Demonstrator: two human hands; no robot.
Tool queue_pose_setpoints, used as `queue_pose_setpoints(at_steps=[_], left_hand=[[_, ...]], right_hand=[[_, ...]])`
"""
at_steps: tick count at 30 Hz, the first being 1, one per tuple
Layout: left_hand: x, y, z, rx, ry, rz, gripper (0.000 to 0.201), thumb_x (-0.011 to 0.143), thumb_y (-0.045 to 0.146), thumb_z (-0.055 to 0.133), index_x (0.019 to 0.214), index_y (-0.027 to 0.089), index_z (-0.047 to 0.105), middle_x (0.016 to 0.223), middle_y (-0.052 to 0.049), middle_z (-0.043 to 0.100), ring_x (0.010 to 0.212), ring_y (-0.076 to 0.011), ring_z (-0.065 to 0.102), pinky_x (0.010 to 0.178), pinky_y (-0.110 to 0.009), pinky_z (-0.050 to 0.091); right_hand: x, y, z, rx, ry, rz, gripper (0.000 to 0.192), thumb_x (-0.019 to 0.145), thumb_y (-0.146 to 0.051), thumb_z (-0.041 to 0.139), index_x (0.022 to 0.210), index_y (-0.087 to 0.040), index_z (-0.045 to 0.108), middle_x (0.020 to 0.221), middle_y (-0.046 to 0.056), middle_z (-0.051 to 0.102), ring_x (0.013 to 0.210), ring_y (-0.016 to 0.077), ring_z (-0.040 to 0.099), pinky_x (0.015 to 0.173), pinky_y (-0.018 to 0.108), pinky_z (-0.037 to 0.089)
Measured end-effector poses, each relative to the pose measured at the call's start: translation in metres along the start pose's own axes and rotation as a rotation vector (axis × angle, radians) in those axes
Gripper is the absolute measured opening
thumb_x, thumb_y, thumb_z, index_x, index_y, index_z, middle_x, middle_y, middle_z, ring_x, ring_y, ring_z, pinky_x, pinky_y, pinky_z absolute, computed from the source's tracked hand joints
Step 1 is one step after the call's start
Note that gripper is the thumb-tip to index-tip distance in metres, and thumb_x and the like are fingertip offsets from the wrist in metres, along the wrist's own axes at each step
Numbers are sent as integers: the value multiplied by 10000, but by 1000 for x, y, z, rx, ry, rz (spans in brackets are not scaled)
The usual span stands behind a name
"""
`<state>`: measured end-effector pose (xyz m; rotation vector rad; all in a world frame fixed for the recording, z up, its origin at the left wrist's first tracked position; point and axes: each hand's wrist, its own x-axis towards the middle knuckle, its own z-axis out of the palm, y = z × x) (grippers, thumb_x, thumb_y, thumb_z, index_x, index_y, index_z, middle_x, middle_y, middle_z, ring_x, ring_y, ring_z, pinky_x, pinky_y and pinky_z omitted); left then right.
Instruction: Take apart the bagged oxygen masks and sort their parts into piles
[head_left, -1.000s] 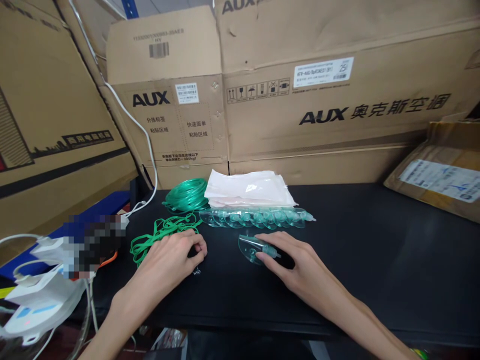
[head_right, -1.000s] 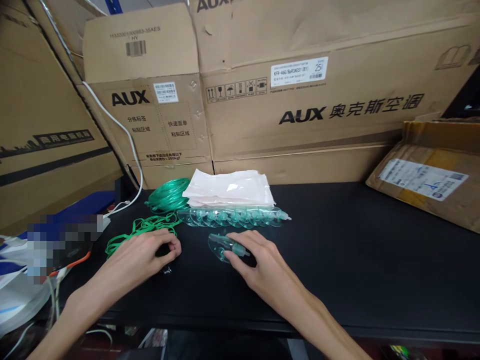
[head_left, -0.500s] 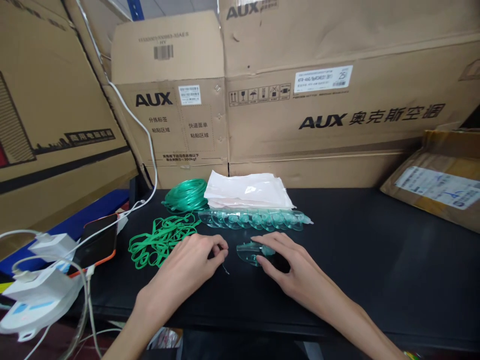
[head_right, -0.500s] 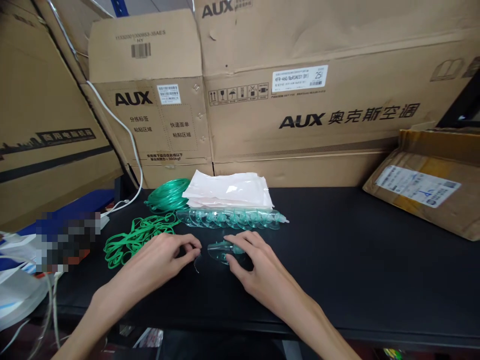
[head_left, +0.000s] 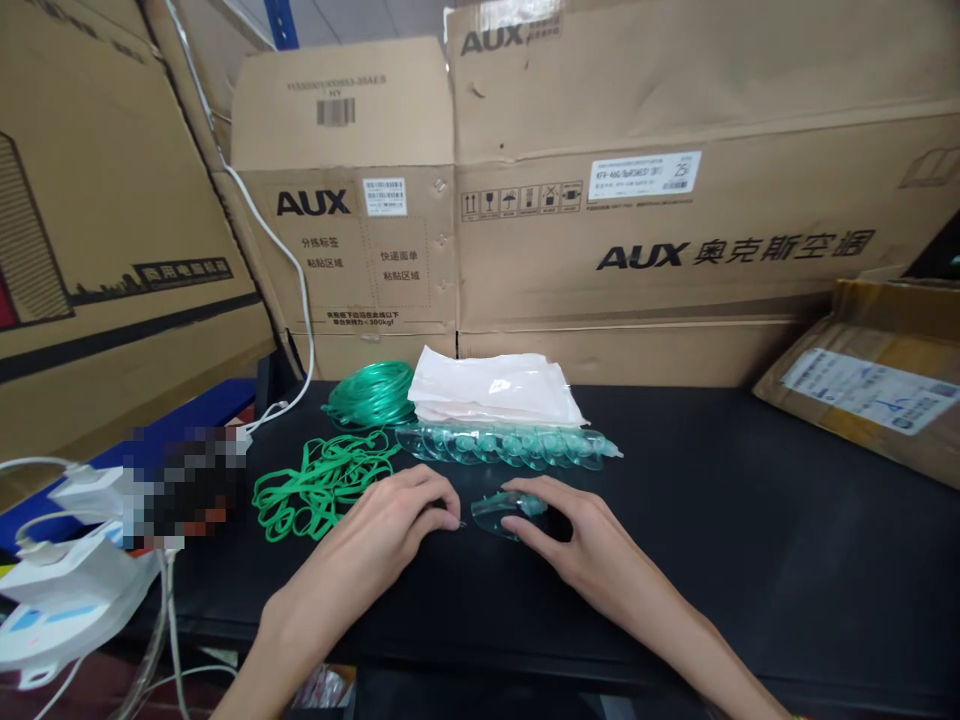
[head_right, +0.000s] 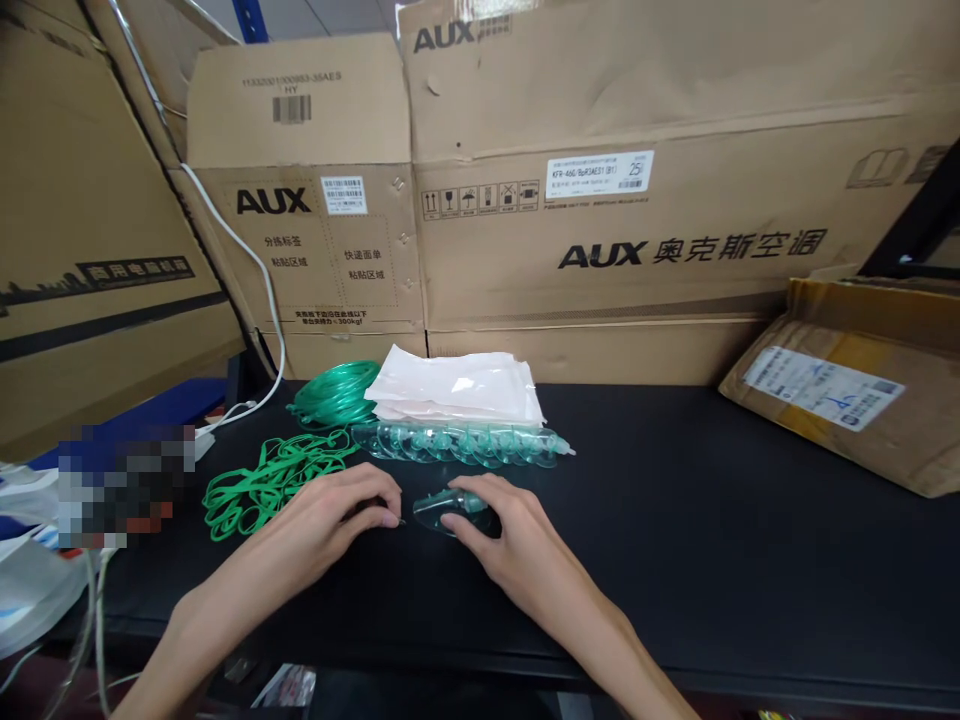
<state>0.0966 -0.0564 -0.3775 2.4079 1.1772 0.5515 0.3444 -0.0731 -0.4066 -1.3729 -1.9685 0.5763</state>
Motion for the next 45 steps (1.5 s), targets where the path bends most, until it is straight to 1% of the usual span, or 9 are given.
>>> queue_pose_setpoints(at_steps=[5,12,16,21,26,31,35,40,45], left_hand=[[13,7,-5,-22,92,98,184,1057,259,466,979,259,633,1116,3,680,1031,-180,639,936,-284,456],[21,5,8,-91,130,146,179,1050,230,486,965,257,641,1142,4,683,1110,-182,631,976,-273,461],[21,-2,13,-104,117,144,161,1040,234,527,962,261,665,1193,13,674,1166,-181,613,1028,-276,440],[22,-1,12,-114,3,129,187,1040,212,518,939,257,669,1222,21,645,1119,-160,624,1012,-265,447],[21,4,14,-119,-40,137,197,1045,215,484,975,254,663,1182,-1,664,1097,-179,630,976,-287,474],[23,4,19,-139,10,96,147,989,240,618,1122,293,652,1125,28,693,1049,-172,649,938,-264,484],[24,3,18,-187,15,107,147,960,272,672,1106,290,671,1109,36,713,1033,-162,657,927,-245,485],[27,-3,21,-288,34,-10,230,875,388,751,1077,293,699,1043,15,729,966,-189,673,888,-285,523],[26,-9,32,-478,122,-242,364,809,549,764,911,231,619,871,1,688,833,-193,672,729,-265,533]], right_hand=[[11,-9,-9,29,53,60,272,929,-467,672,1089,-255,735,1123,37,764,1072,276,684,959,419,487],[13,-8,-9,41,1,87,321,951,-535,607,1016,-253,745,926,8,754,809,215,661,752,337,483],[11,-7,-7,15,-28,76,328,965,-537,591,1033,-260,753,891,8,749,719,189,622,678,312,467],[7,-7,-5,-12,-47,99,364,983,-574,546,1000,-280,759,821,-10,724,609,157,533,598,285,433],[5,-6,-4,-27,-47,59,340,989,-535,548,970,-272,762,810,0,712,679,176,581,625,280,437],[3,-9,-5,-1,-69,82,337,986,-548,550,982,-277,751,833,-3,703,716,180,598,637,278,426],[3,-11,-6,40,-95,81,359,995,-550,538,926,-260,739,757,-16,651,694,165,566,616,268,400],[4,-14,-8,117,-97,58,353,1004,-527,540,972,-248,752,777,-15,666,647,144,522,585,266,382],[4,-19,-10,207,1,4,249,996,-438,598,1018,-232,736,918,-9,734,782,156,617,728,265,456]])
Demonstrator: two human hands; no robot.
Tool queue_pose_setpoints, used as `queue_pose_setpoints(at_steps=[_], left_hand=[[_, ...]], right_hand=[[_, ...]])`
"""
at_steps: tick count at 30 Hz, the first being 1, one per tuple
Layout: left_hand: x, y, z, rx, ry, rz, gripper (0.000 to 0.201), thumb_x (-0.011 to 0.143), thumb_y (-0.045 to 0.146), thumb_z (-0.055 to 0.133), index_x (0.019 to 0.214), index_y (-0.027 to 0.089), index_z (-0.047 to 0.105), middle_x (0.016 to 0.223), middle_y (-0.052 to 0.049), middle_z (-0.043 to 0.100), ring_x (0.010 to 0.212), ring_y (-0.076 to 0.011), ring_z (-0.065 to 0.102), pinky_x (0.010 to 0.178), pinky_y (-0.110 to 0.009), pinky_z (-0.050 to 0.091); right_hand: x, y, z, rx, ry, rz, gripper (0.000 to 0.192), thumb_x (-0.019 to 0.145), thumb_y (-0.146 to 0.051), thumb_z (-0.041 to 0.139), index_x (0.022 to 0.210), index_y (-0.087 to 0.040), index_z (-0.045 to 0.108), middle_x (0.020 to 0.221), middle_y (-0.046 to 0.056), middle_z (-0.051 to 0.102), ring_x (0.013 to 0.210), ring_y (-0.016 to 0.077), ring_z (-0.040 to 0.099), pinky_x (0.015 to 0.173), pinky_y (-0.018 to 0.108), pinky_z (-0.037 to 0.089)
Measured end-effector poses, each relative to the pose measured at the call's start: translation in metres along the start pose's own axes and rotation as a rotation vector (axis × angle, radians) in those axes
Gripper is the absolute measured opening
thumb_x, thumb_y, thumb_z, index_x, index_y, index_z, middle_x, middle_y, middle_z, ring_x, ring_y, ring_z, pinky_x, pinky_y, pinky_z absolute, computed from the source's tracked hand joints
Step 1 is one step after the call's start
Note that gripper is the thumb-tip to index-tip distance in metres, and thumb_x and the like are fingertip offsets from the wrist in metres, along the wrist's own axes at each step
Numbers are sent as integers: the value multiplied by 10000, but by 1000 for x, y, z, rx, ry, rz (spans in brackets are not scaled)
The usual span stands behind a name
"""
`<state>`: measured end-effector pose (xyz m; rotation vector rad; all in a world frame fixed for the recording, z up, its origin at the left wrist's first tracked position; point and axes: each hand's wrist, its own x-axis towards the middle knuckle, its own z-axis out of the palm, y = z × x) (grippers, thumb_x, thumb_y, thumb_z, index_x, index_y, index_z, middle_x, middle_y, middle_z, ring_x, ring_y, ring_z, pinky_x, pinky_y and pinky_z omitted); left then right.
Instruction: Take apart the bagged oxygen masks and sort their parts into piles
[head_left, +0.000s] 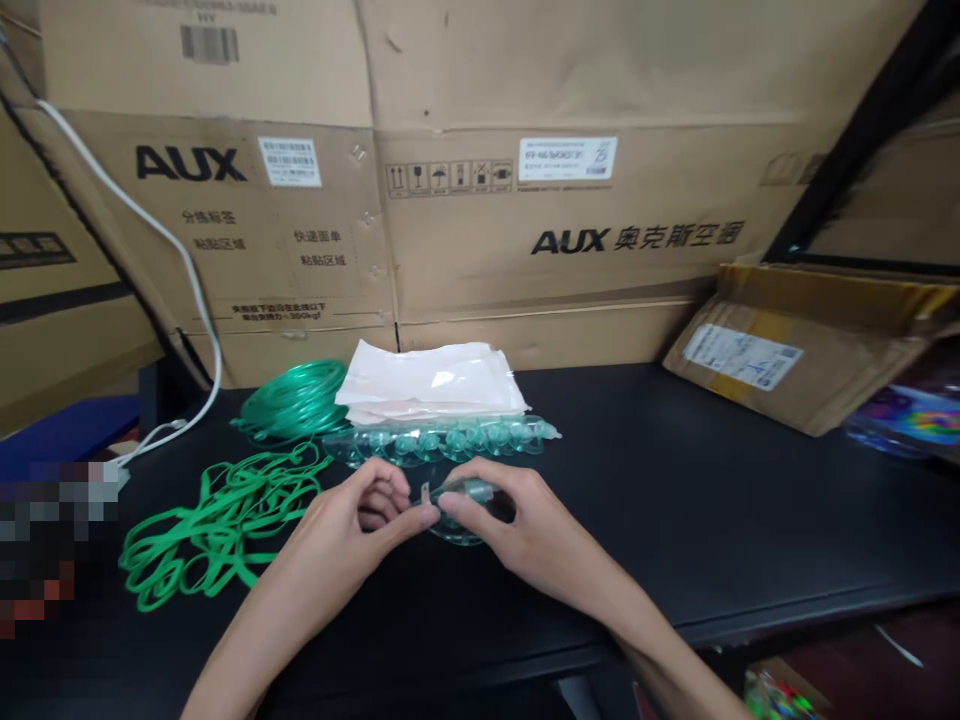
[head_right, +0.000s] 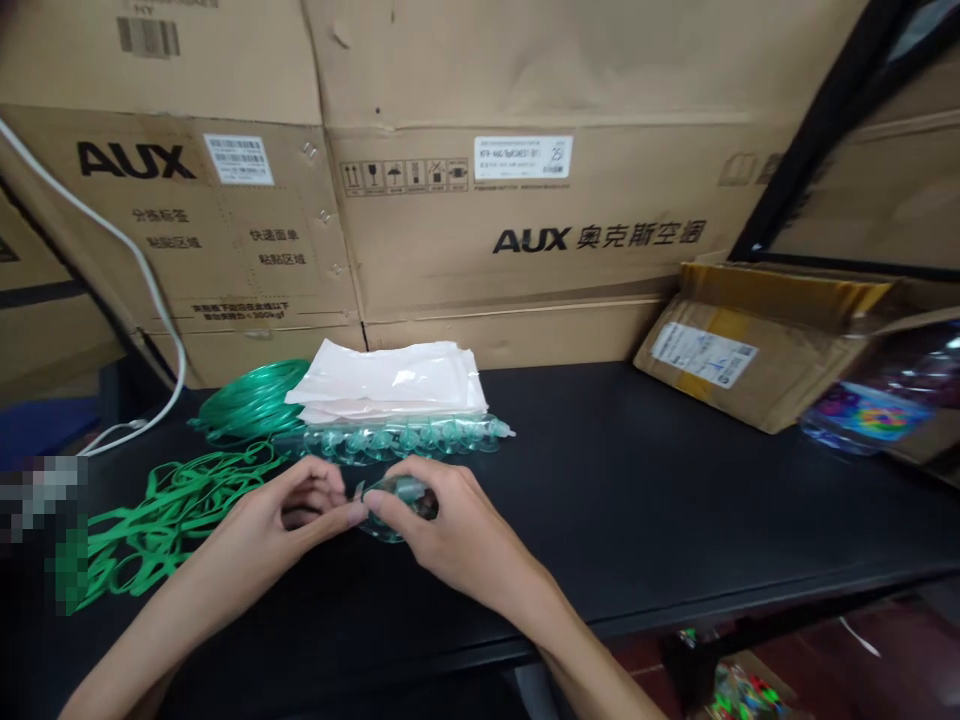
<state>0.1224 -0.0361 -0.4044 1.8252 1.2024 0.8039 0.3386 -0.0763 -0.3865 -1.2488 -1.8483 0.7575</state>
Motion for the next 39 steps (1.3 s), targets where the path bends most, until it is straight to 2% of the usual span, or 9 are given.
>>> queue_pose_setpoints(at_steps=[4,8,12,15,18,27,34,39], left_hand=[[0,-6,3,21,57,-71,395,806,596,741,821,216,636,722,14,638,693,-175,597,645,-253,463],[1,-1,2,-36,-22,-111,422,799,632,714,846,213,735,739,-11,676,691,-189,590,638,-258,465],[0,13,3,-88,-57,-66,471,836,660,653,795,207,775,727,-26,688,680,-181,565,614,-249,453],[-1,22,6,-160,-34,-33,446,846,617,662,758,193,770,695,-24,679,656,-166,552,606,-244,446],[-1,25,8,-221,-33,-29,389,845,551,687,761,182,776,673,-24,679,648,-161,562,608,-244,453],[-1,19,10,-360,-53,-15,353,885,480,681,797,158,797,682,-32,706,666,-149,611,639,-230,489],[-3,24,12,-388,-44,-48,337,855,453,714,708,156,775,658,-30,699,657,-146,603,644,-233,485],[-5,27,13,-392,-48,-74,297,835,439,729,769,159,806,687,-31,707,678,-143,598,654,-227,478]], right_hand=[[-2,-4,-1,38,65,7,209,959,-429,662,1010,-240,735,953,-15,743,888,172,661,810,263,479],[-4,-3,-2,66,78,47,238,948,-461,671,1025,-247,741,947,-13,739,886,177,661,801,270,493],[-3,-2,0,167,49,46,224,954,-428,673,1065,-240,724,942,-10,739,865,173,681,799,273,518],[-2,-1,1,162,54,-35,279,933,-357,719,1197,-271,695,1075,-9,742,983,176,684,901,283,515],[1,2,3,125,49,-152,291,933,-272,724,1223,-281,709,1201,-1,724,1130,175,654,1030,292,468],[1,4,4,125,56,-169,268,893,-236,750,1156,-271,711,1129,-16,745,1062,170,685,956,279,506],[2,4,5,126,47,-166,257,882,-238,762,1129,-282,707,1107,-19,741,1033,175,688,923,287,513],[2,7,5,158,31,-154,245,897,-275,749,1136,-278,696,1129,-5,731,1044,185,683,914,299,510]])
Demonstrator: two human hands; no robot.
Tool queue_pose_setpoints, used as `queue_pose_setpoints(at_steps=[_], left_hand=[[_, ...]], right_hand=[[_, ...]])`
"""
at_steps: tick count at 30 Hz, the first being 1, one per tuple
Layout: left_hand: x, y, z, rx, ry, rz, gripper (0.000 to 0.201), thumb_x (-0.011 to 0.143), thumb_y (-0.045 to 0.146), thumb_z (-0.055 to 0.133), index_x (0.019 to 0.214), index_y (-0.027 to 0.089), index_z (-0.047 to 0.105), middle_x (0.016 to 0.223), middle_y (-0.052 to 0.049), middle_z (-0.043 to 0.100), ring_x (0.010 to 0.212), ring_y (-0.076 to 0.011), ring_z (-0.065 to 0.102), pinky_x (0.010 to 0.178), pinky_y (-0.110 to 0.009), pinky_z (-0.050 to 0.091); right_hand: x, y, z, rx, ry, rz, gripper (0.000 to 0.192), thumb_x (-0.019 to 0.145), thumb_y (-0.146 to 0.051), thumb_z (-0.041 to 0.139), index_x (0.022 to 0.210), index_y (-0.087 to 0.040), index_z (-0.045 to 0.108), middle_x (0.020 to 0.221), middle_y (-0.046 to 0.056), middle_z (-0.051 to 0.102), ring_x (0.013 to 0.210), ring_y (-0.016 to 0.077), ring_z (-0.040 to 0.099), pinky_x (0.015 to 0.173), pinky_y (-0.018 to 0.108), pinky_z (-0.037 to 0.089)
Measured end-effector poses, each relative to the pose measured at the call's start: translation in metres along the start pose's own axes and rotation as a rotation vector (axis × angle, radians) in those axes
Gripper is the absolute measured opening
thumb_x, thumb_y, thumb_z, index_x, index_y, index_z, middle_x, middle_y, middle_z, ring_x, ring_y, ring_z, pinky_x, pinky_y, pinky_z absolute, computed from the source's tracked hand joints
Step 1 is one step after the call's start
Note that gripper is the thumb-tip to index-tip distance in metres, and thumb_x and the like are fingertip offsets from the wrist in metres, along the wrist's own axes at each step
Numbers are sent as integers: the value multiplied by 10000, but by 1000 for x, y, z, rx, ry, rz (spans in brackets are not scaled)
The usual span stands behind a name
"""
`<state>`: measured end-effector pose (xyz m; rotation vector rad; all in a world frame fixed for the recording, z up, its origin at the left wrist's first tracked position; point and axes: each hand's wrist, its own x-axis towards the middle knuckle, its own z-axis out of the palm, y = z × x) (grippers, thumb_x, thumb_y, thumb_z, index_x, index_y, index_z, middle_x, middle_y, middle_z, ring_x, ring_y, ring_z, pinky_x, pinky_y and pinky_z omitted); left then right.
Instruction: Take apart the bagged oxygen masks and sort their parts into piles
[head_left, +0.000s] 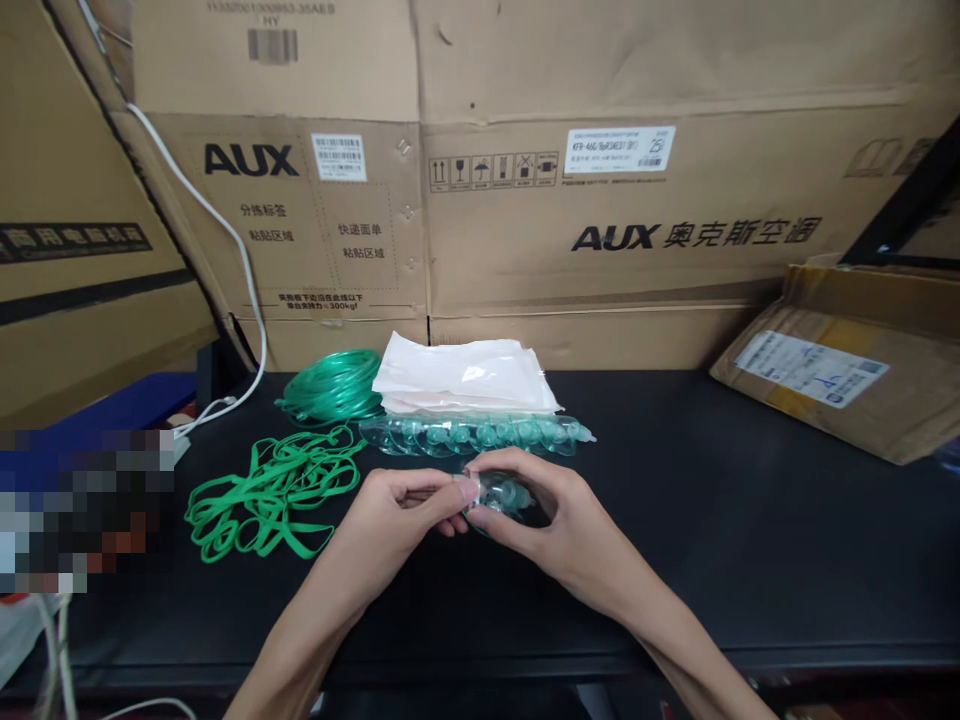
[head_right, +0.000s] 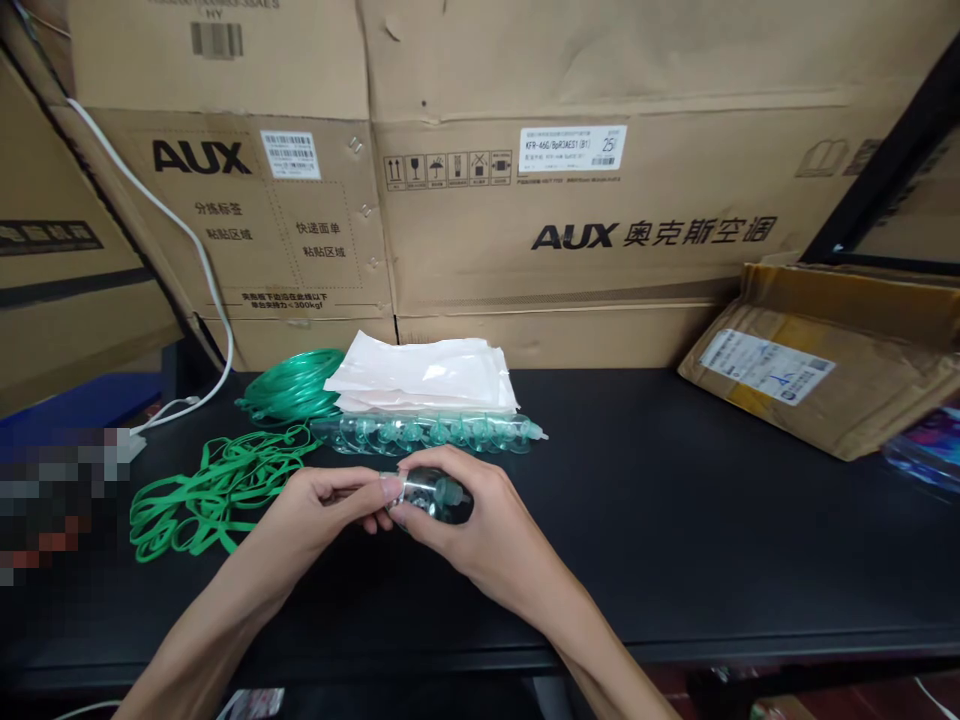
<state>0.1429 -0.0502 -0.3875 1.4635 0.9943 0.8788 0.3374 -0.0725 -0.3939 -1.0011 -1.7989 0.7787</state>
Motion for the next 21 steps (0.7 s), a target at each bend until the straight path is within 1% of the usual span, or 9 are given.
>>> queue_pose_setpoints(at_steps=[5,8,11,14,18,21], left_hand=[[-1,2,-1,26,26,19,298,820,446,733,784,162,814,650,-24,682,652,-145,583,638,-234,477],[0,2,1,71,66,42,318,808,469,724,800,164,816,646,-29,681,635,-155,581,613,-242,478],[1,0,5,127,130,49,342,791,505,721,756,173,795,633,-23,666,624,-158,578,595,-238,475],[1,-4,8,142,172,41,356,772,527,735,711,177,764,627,-16,652,615,-158,573,582,-231,476],[1,-10,9,124,147,28,379,778,560,735,799,185,780,641,-14,655,590,-152,558,549,-221,462],[0,-10,6,162,123,31,418,798,596,713,865,190,789,668,-21,662,606,-159,563,550,-221,463]], right_hand=[[-1,-3,-1,63,-50,49,236,930,-299,715,1162,-286,672,1107,-10,713,1024,172,675,910,293,513],[-1,-2,-1,100,-64,80,230,950,-318,689,1176,-286,657,1093,-9,702,999,171,673,891,295,522],[-2,0,2,138,-64,92,242,954,-296,675,1192,-283,638,1101,-6,696,1003,175,673,879,295,530],[-2,2,3,108,-39,76,252,938,-246,680,1185,-278,642,1109,-7,694,1034,175,660,900,288,521],[-1,1,2,82,-11,57,268,922,-213,686,1181,-275,657,1110,-9,703,1041,169,658,934,285,511],[-1,-3,1,139,9,81,338,908,-233,708,1238,-284,657,1154,2,705,1079,182,658,948,296,517]])
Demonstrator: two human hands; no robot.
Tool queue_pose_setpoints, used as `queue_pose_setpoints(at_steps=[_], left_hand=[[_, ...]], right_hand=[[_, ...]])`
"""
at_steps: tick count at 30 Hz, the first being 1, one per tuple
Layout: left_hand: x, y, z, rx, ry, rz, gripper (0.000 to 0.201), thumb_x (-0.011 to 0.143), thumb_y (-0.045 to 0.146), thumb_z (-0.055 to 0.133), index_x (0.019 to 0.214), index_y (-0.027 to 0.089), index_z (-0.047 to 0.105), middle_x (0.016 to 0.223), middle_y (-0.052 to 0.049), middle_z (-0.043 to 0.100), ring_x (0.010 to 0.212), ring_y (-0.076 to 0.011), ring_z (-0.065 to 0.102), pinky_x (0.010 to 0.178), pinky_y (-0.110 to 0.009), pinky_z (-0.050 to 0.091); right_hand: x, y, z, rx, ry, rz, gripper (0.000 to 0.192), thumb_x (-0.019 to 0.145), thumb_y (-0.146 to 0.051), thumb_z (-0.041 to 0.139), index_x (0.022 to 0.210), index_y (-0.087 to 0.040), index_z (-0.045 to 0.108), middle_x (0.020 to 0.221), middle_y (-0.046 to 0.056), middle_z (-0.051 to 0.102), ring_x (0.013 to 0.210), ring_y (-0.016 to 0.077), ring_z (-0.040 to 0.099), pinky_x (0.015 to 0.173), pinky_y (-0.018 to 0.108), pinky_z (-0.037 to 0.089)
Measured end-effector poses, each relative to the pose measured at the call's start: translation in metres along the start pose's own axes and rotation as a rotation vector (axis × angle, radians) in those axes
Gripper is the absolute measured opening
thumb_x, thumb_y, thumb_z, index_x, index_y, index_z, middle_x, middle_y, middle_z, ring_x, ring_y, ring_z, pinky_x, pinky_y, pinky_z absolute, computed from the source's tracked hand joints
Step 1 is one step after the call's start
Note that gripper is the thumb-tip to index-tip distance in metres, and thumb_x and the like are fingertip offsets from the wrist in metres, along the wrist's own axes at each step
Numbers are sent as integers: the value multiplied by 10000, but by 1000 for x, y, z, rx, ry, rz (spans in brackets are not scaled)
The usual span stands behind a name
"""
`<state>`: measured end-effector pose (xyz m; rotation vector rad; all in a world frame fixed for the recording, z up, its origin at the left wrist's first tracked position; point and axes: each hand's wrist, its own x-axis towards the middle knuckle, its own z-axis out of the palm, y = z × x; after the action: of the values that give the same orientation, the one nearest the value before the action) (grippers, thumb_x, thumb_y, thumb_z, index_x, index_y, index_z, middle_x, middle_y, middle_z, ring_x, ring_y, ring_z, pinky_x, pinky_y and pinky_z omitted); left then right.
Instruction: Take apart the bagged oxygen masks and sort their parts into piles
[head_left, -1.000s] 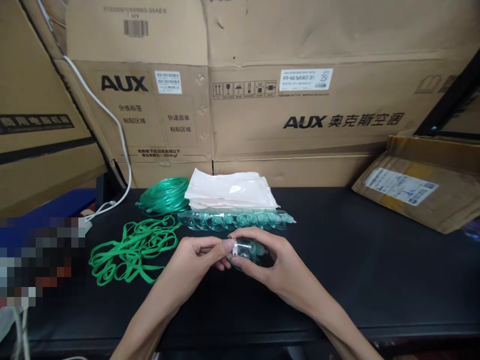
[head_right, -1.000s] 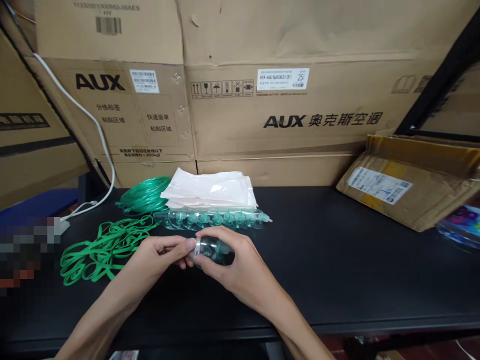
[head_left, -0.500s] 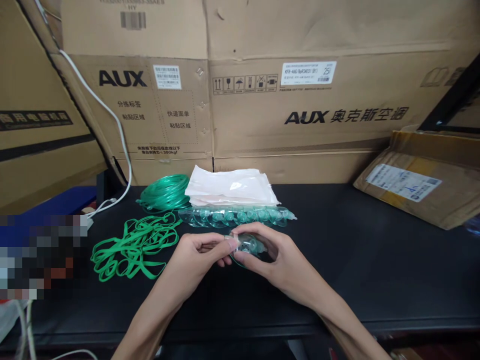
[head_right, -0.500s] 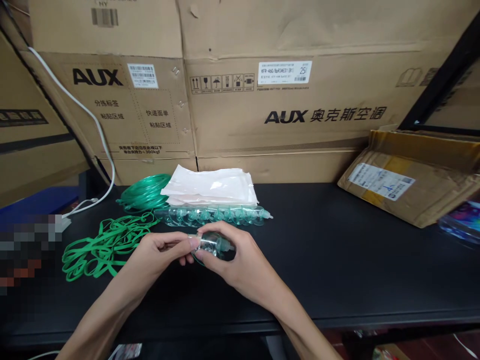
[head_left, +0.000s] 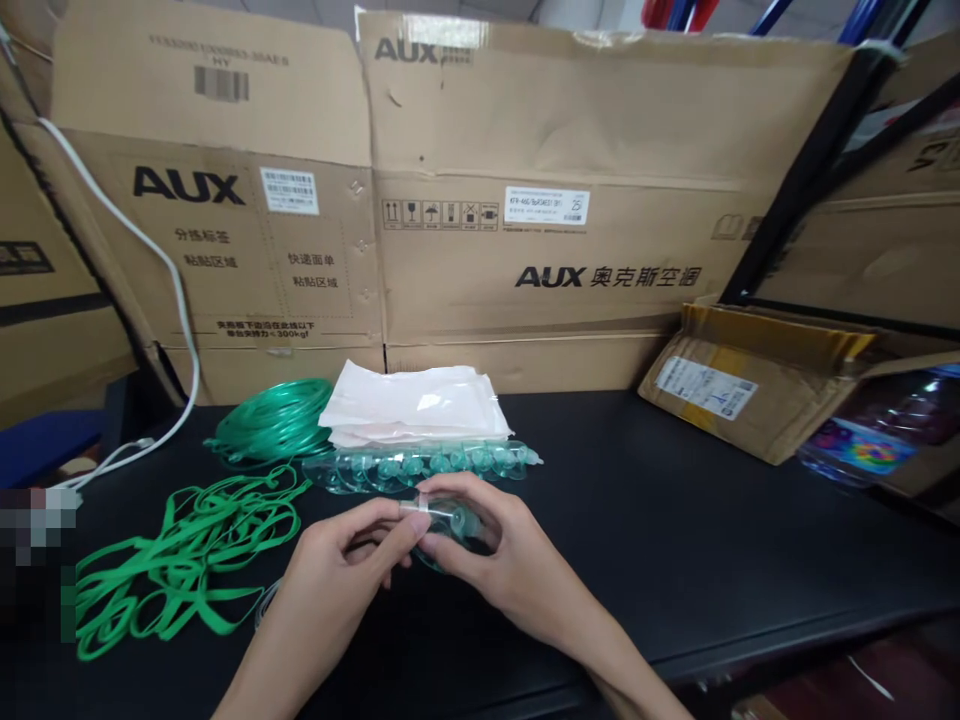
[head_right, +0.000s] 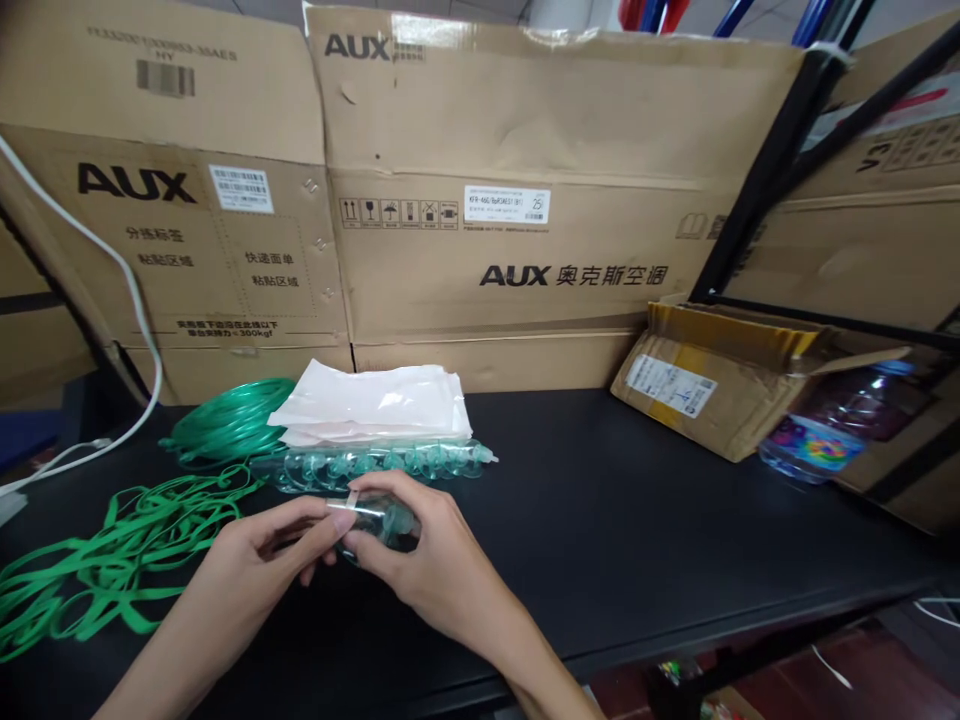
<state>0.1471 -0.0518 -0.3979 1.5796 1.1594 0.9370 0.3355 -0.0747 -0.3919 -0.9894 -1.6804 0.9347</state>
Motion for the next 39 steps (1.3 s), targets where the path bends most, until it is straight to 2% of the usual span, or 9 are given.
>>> queue_pose_setpoints(at_steps=[4,8,11,14,19,22,31,34,39], left_hand=[[-1,2,-3,44,26,36,437,815,625,699,833,192,756,680,-13,651,615,-152,549,559,-208,456],[-1,1,-3,78,53,50,441,829,635,680,810,197,732,638,6,617,580,-141,518,530,-199,423],[-2,-1,-3,110,68,42,416,825,606,699,753,197,710,606,17,585,564,-134,497,522,-197,400],[-2,-2,-2,109,62,36,415,829,603,703,759,195,705,617,16,580,575,-136,509,542,-202,417],[-1,0,-1,33,54,59,476,876,630,651,1062,199,732,696,6,604,595,-140,521,554,-214,437],[-1,0,-2,40,24,92,453,883,605,666,1075,203,745,716,7,597,602,-128,505,564,-208,432],[-4,5,-1,-2,18,149,352,896,529,692,976,194,764,700,13,554,577,-101,490,513,-179,411],[-5,9,1,-27,25,198,289,910,474,696,934,198,777,729,4,574,573,-91,484,514,-173,423],[-5,9,1,-86,20,239,243,888,412,727,933,188,811,809,-33,648,551,-88,496,457,-170,440]], right_hand=[[0,-4,-1,117,-3,137,441,886,-320,746,1316,-280,655,1065,8,722,888,165,686,793,277,553],[-1,-2,-2,158,-69,246,395,845,-410,795,1191,-237,715,970,2,716,669,119,640,635,242,526],[-1,0,-1,114,-69,178,374,833,-405,812,1153,-234,724,1072,17,723,778,151,666,689,251,543],[-1,-1,-1,-6,-9,67,359,834,-346,823,1170,-262,728,1107,16,738,990,206,671,860,291,536],[1,-7,-6,91,-11,29,260,964,-386,675,1189,-260,702,1149,31,713,1100,203,653,958,308,496],[1,-10,-11,178,-37,67,244,1012,-389,600,1175,-236,698,1114,34,701,1086,183,643,954,298,476],[1,-10,-14,413,0,295,461,782,-373,872,1196,-234,723,1076,33,700,1071,191,620,920,297,462],[2,-9,-16,579,-23,372,342,778,-349,879,1054,-196,750,967,28,695,969,171,627,873,284,486],[5,-7,-16,738,-124,340,220,839,-330,825,903,-162,698,835,20,634,792,162,604,726,321,576]])
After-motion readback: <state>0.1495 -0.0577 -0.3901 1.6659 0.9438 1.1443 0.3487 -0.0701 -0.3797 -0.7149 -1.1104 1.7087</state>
